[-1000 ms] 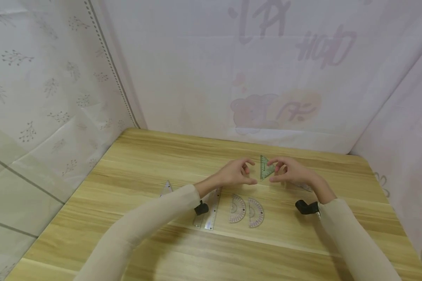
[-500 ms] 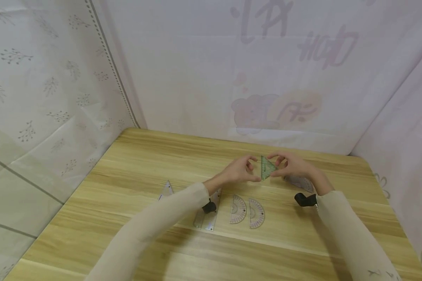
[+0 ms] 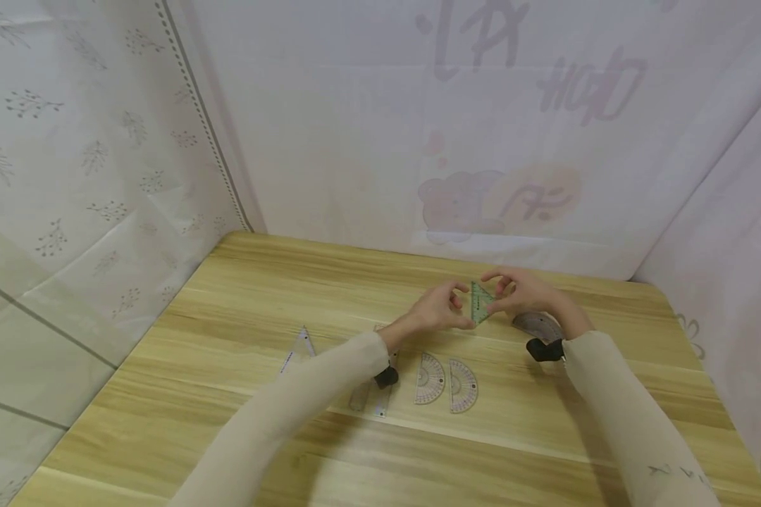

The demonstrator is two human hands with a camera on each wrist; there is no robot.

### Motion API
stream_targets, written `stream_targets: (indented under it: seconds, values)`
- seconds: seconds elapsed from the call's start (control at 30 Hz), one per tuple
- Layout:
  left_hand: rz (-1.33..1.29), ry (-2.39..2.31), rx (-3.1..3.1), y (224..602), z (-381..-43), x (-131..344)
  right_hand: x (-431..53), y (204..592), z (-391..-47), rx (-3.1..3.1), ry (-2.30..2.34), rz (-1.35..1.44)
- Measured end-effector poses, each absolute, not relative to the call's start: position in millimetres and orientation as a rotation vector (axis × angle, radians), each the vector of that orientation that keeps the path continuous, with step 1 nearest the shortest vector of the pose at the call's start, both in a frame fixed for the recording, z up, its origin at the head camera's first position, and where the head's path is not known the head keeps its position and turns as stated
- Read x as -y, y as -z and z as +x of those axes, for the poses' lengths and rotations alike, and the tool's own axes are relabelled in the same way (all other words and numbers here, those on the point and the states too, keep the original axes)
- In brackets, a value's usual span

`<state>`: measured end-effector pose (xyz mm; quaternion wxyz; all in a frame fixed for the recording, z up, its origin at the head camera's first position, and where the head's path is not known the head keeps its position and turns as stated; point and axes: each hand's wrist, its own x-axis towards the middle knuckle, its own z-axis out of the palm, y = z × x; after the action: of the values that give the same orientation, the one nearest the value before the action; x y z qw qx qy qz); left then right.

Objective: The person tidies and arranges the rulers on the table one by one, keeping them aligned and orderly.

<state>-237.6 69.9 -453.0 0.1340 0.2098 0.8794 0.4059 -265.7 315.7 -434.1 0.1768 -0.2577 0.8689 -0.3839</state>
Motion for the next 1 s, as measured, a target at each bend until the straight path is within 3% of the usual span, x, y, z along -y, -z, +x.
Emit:
stream_targets:
  seconds: [1.0]
  values:
    - [0.551, -0.949, -2.668, 460.0, -241.2, -86.3, -305.8, 445.3, -289.8, -2.529, 1.01, -0.673]
